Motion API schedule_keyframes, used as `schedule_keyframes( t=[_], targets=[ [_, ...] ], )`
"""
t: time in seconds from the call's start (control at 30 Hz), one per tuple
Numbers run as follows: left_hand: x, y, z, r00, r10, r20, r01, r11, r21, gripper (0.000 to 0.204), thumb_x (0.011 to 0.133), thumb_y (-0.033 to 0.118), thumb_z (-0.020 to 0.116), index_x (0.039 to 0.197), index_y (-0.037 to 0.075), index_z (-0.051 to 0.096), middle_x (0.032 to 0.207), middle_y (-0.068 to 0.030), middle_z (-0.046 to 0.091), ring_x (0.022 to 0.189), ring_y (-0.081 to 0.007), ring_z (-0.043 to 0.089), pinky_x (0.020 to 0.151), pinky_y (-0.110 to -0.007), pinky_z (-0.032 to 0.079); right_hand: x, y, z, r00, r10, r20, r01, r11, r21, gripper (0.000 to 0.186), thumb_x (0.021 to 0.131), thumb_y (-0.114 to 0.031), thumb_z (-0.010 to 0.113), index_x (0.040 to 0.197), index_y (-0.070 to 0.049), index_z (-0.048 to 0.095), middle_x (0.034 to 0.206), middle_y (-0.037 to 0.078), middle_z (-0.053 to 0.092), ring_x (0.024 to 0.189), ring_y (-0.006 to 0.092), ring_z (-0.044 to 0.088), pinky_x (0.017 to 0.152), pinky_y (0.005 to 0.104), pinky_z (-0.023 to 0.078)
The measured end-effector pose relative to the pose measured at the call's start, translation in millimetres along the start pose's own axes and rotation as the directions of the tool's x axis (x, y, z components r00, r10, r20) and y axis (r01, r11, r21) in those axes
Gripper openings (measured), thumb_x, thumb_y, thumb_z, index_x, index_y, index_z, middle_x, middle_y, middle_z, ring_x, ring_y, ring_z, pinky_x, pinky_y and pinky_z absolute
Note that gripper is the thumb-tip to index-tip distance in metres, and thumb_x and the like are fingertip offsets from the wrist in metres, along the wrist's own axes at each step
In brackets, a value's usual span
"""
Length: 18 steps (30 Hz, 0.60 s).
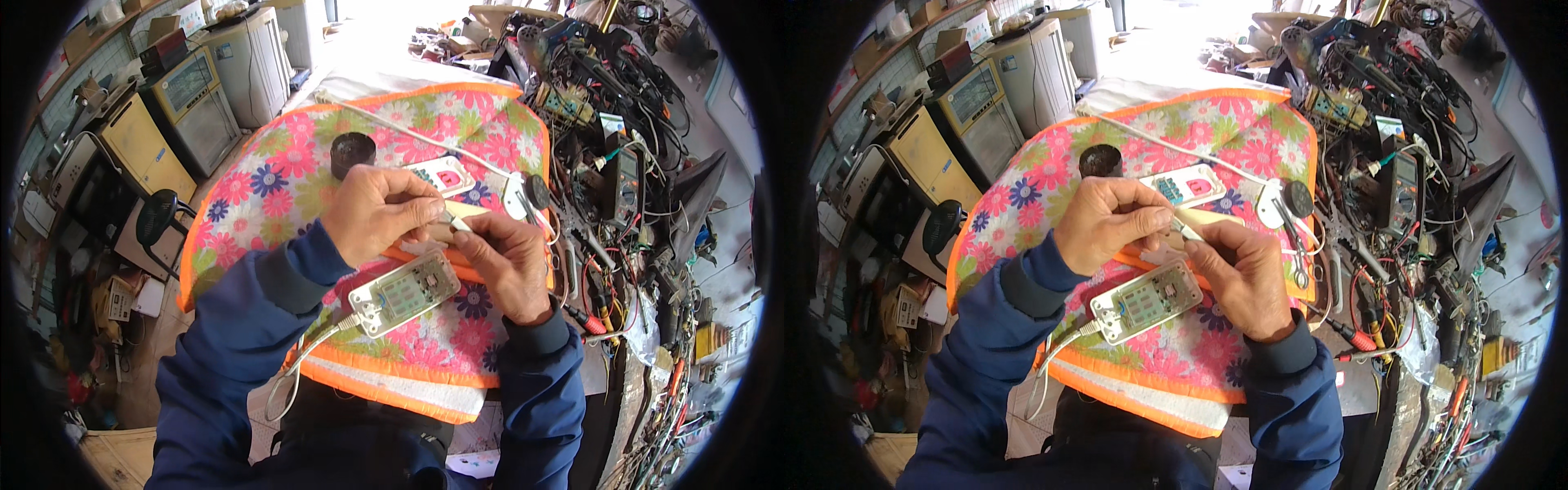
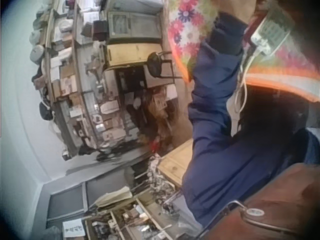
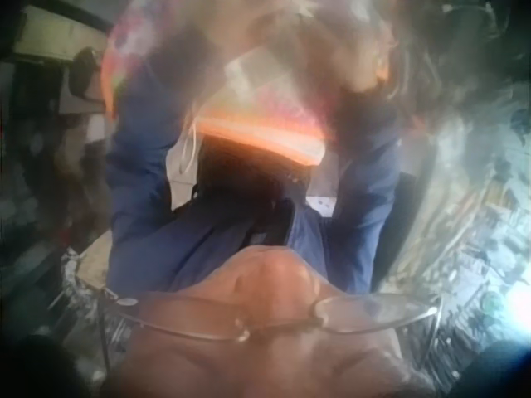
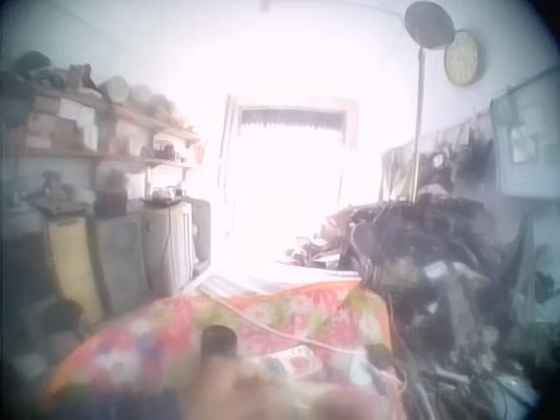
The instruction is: The person repairs a small electronic device by stripping wires with pliers, inserting them into a circuit board, and soldering the connections. The person uses a soldering iron and pliers to complete the task.
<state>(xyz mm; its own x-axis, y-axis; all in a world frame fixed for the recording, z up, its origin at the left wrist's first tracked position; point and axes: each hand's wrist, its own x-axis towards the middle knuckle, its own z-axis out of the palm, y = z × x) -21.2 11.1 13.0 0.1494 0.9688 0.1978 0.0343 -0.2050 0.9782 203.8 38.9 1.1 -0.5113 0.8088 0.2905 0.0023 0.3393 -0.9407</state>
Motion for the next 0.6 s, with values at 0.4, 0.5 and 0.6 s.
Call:
schedule_keyframes(
  t=[0.4, 0.5, 0.6],
  targets=[
    [-5.3, 9.0, 5.3, 0.989, -0.125, 0.081, 0.129, 0.991, -0.039, 0.017, 0.102, 0.015, 0.069, 0.101, -0.002, 0.072, 0.081, -0.0036, 0.069, 0.066, -0.0087, 0.066, 0.06, -0.024, 0.056, 0.9, -20.4, -12.0, 0.987, 0.16, 0.02, -0.161, 0.977, 0.137, 0.01, 0.095, -0.008, 0.071, 0.094, 0.002, 0.074, 0.083, 0.0, 0.072, 0.074, 0.0025, 0.059, 0.066, 0.021, 0.046],
    [-4.0, 7.5, 0.5, 0.992, -0.094, 0.084, 0.088, 0.993, 0.082, 0.018, 0.1, 0.016, 0.07, 0.102, -0.002, 0.072, 0.078, -0.0019, 0.069, 0.067, -0.0086, 0.066, 0.06, -0.025, 0.054, 2.5, -18.5, -14.1, 0.983, 0.182, 0.019, -0.182, 0.97, 0.16, 0.01, 0.094, -0.008, 0.07, 0.088, 0.0, 0.072, 0.077, -0.003, 0.066, 0.067, 0.0018, 0.053, 0.061, 0.0214, 0.041],
    [-6.9, 7.8, -6.4, 0.991, -0.023, 0.129, -0.034, 0.904, 0.426, 0.021, 0.098, 0.017, 0.073, 0.102, -0.003, 0.071, 0.076, -0.0001, 0.069, 0.069, -0.0077, 0.066, 0.061, -0.027, 0.052, 2.8, -15.9, -30.6, 0.969, 0.244, 0.04, -0.247, 0.952, 0.181, 0.012, 0.091, -0.01, 0.07, 0.082, -0.002, 0.069, 0.07, -0.007, 0.058, 0.061, 0.0015, 0.044, 0.056, 0.0226, 0.032]
  ],
)
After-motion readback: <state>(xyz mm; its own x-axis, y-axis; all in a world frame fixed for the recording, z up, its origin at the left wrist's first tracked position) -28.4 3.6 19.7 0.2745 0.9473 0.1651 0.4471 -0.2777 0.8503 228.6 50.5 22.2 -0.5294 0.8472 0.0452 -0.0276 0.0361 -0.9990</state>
